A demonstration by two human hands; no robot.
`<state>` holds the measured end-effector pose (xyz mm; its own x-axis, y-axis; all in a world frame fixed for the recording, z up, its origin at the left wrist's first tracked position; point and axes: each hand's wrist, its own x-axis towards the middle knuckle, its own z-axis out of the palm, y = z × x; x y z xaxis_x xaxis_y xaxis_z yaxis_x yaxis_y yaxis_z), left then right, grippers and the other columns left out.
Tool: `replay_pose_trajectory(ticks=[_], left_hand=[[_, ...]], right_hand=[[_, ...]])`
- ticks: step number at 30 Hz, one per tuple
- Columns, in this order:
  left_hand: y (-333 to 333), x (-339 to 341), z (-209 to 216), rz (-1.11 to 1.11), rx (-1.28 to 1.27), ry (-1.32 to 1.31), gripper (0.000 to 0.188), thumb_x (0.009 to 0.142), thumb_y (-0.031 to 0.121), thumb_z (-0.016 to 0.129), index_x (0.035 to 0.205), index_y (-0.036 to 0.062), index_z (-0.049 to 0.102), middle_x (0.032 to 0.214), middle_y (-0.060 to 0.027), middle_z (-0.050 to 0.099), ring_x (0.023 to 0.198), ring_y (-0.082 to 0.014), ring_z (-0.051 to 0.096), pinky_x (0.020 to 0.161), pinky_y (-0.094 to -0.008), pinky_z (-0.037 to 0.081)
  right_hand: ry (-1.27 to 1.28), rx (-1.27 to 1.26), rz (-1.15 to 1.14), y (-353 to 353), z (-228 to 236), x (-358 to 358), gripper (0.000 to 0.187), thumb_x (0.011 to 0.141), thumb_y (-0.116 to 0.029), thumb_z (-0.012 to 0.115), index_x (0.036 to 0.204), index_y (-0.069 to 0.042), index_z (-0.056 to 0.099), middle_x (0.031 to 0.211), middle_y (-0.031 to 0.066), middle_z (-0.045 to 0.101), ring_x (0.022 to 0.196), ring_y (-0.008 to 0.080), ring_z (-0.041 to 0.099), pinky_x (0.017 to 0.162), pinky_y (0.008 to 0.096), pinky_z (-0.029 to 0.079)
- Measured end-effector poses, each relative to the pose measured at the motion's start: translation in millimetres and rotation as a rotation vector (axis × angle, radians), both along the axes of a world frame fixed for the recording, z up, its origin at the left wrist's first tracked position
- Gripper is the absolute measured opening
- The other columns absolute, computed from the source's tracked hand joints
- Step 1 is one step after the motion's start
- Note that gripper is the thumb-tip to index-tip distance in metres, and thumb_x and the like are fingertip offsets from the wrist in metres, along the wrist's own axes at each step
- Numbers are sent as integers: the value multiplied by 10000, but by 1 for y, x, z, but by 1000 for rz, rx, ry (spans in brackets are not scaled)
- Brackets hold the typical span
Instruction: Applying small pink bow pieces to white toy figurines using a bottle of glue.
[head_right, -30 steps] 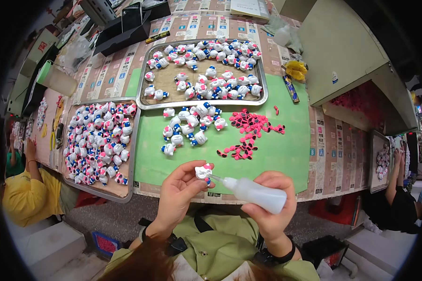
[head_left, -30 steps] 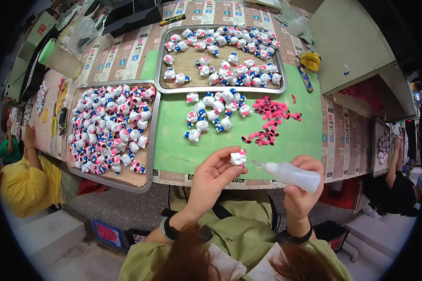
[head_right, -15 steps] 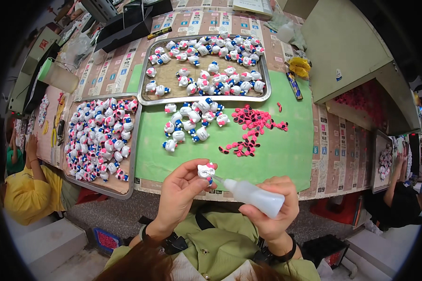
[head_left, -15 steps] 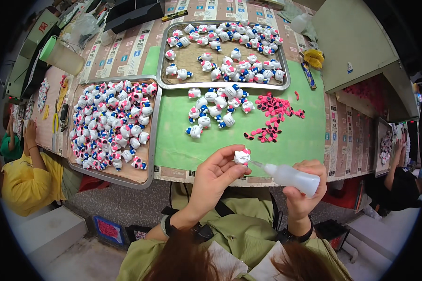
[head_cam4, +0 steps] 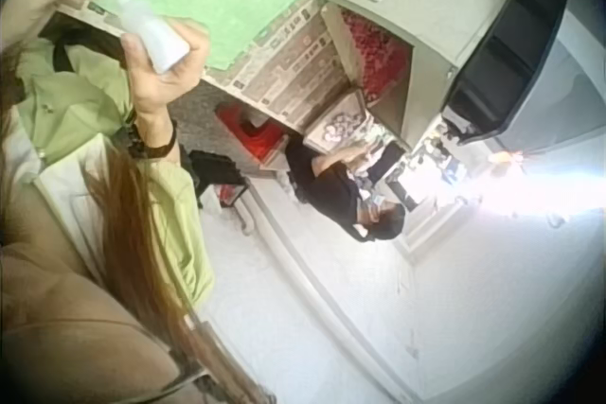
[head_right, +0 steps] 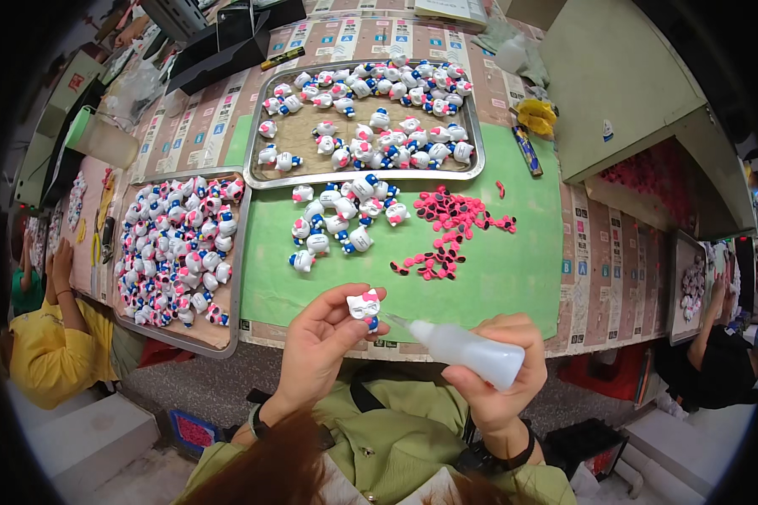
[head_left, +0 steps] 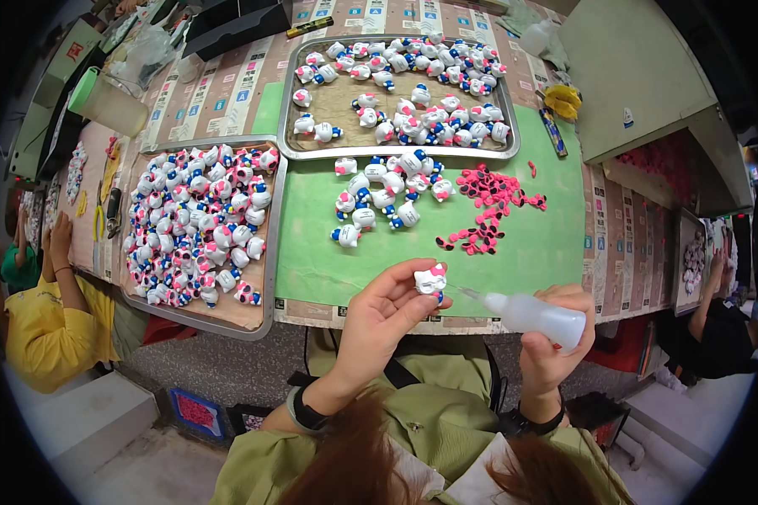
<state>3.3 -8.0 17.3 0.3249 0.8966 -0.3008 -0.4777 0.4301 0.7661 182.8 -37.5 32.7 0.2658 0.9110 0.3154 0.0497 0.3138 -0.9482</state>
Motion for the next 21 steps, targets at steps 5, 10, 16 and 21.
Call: replay_pose_trajectory(ticks=[5, 10, 16, 21], left_hand=[[0, -1, 2, -28, -17, -36, 324, 840, 30, 463, 1151, -31, 395, 1121, -115, 492, 911, -162, 546, 780, -256, 438], [0, -2, 3, -39, -12, -45, 324, 841, 38, 465, 1151, -29, 395, 1132, -123, 486, 911, -166, 546, 773, -255, 438], [-1, -3, 2, -16, -4, -38, 324, 837, 26, 464, 1148, -33, 392, 1131, -127, 484, 918, -171, 543, 784, -261, 436], [-2, 1, -1, 60, 40, 5, 325, 801, -10, 475, 1120, -20, 410, 1124, -170, 484, 890, -195, 553, 775, -292, 443]], right_hand=[[-7, -10, -1, 0, -1, 0, 440, 583, -156, 774, 883, -20, 482, 797, 74, 495, 696, 138, 491, 620, 244, 405], [17, -9, 11, 0, -1, -2, 434, 587, -153, 771, 883, -19, 483, 794, 72, 493, 693, 139, 490, 620, 244, 404], [-27, -4, -13, 0, -2, 0, 433, 585, -156, 771, 879, -17, 486, 789, 71, 492, 690, 135, 488, 616, 245, 402], [-51, -54, 23, -2, 0, 4, 411, 599, -147, 755, 867, -10, 476, 797, 68, 492, 697, 130, 491, 620, 245, 409]])
